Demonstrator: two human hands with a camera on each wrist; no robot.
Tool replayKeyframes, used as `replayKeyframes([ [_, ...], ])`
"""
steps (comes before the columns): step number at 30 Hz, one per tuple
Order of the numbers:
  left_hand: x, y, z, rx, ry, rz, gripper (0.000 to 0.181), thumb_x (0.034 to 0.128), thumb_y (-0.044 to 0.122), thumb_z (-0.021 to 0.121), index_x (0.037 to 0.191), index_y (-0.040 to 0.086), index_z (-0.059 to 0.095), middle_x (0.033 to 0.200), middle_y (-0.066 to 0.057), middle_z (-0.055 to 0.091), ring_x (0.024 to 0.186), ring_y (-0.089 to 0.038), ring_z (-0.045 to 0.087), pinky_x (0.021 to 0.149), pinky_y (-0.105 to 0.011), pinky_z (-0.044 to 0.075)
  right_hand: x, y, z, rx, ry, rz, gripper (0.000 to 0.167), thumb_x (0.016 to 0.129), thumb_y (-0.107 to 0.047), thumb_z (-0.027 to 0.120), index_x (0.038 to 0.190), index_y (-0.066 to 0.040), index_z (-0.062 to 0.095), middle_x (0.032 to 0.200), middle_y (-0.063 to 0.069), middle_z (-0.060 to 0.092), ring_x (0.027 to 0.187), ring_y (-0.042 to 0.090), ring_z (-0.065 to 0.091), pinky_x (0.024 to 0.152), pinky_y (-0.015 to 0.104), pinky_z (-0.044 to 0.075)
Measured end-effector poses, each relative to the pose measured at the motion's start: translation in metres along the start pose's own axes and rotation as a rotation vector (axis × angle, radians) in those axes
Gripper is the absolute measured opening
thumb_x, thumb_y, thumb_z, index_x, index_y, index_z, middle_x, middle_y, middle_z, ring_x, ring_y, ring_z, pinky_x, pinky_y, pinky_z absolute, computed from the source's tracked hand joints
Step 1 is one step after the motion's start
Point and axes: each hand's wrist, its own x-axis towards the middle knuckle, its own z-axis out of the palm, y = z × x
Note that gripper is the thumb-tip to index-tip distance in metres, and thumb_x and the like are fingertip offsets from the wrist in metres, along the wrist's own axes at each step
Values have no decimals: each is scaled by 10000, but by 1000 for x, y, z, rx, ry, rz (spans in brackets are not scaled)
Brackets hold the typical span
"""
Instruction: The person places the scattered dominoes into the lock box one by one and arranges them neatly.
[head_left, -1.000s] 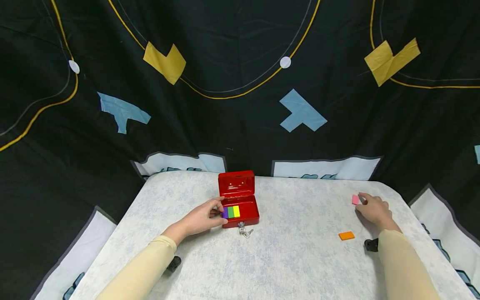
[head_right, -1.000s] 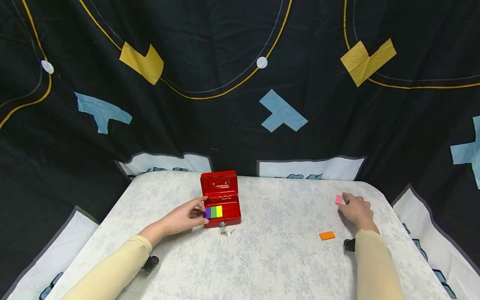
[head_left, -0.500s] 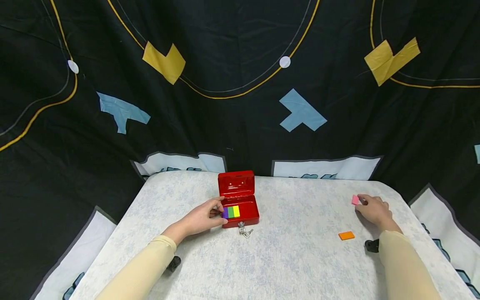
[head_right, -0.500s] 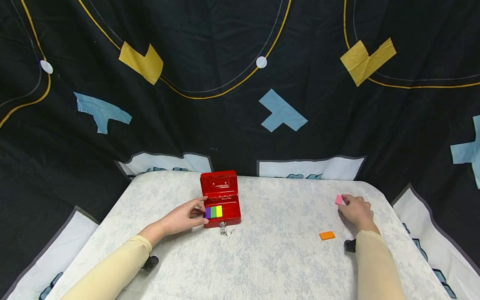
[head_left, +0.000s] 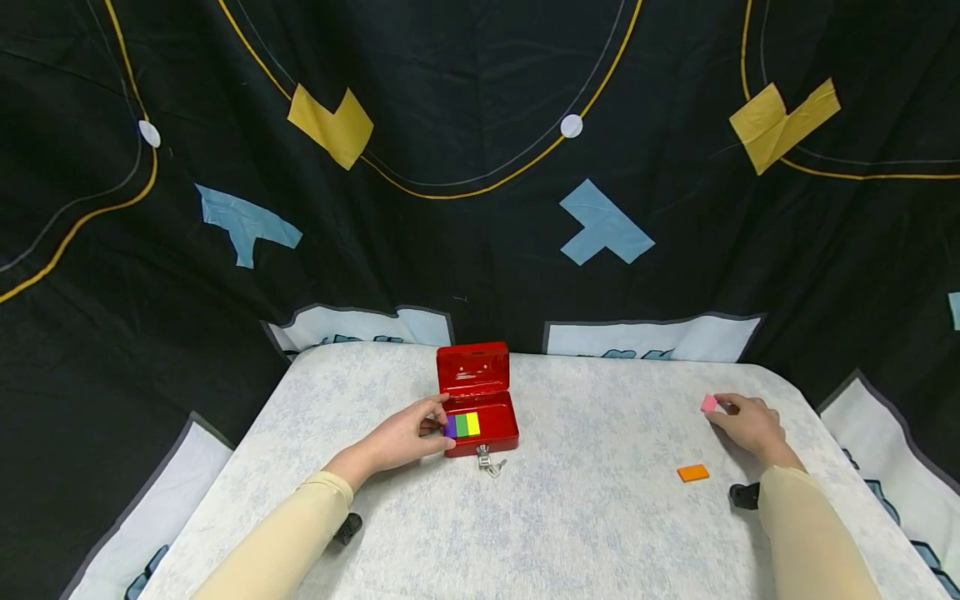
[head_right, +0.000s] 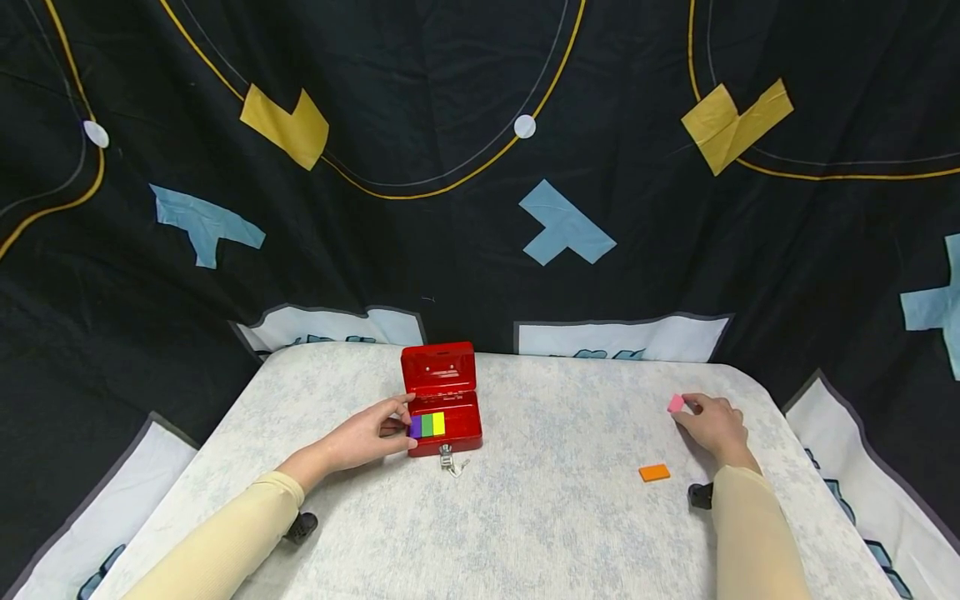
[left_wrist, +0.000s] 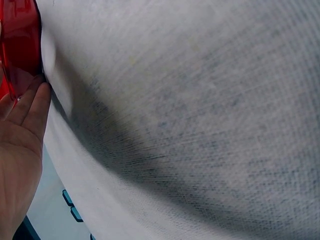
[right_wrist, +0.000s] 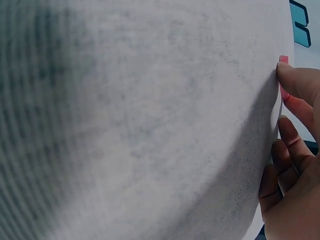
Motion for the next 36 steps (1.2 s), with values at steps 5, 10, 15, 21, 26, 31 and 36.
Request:
replayKeyframes([
  [5, 0, 0, 1, 16, 3, 5, 353, 896, 396, 794, 1082, 188, 577, 1626, 17, 370, 1200, -153, 623, 1069, -372, 480, -1, 1, 0, 32, -2, 14, 685, 999, -423, 596, 1445, 69, 428, 1264, 360, 452, 1113, 523, 378, 937, 695, 362],
  [10, 0, 0, 1, 4, 4, 13, 357, 897, 385, 795, 1091, 180, 577, 1627, 18, 366, 1207, -142, 611, 1063, -355, 484, -1, 2, 1, 73, -8, 30, 700, 992, -411, 603, 1447, 84, 410, 1263, 363, 447, 1108, 497, 405, 964, 688, 381],
  [15, 0, 1, 1, 2, 4, 11, 359, 897, 382, 795, 1094, 173, 579, 1625, 23, 368, 1209, -143, 613, 1061, -348, 485, 0, 3, 0, 114, -21, 38, 699, 1003, -410, 601, 1463, 75, 398, 1324, 379, 429, 1139, 497, 423, 1004, 691, 375],
  [21, 0, 0, 1, 2, 3, 10, 365, 901, 389, 790, 1096, 164, 578, 1624, 3, 372, 1208, -158, 621, 1054, -354, 492, -1, 4, -1, 119, -21, 28, 697, 1006, -424, 596, 1461, 70, 410, 1315, 368, 444, 1125, 487, 438, 987, 679, 391],
  [26, -1, -1, 1, 3, 5, 4, 359, 901, 391, 789, 1091, 170, 579, 1621, -2, 377, 1197, -163, 633, 1054, -366, 495, -2, 3, 0, 109, -13, 22, 681, 1007, -421, 591, 1453, 67, 425, 1292, 360, 455, 1109, 484, 438, 962, 668, 401],
  [31, -1, -1, 1, 7, 8, 2, 367, 895, 396, 794, 1096, 174, 581, 1620, -10, 382, 1180, -177, 645, 1055, -381, 496, -1, 2, -1, 111, -21, 43, 701, 1005, -439, 593, 1457, 68, 419, 1300, 368, 450, 1119, 493, 428, 962, 671, 403],
  [36, 0, -1, 1, 6, 4, 4, 376, 897, 392, 794, 1102, 161, 579, 1624, -15, 374, 1195, -184, 639, 1053, -373, 497, 0, 3, 0, 101, -22, 44, 697, 1008, -443, 590, 1455, 65, 424, 1293, 364, 456, 1116, 490, 434, 951, 664, 408],
])
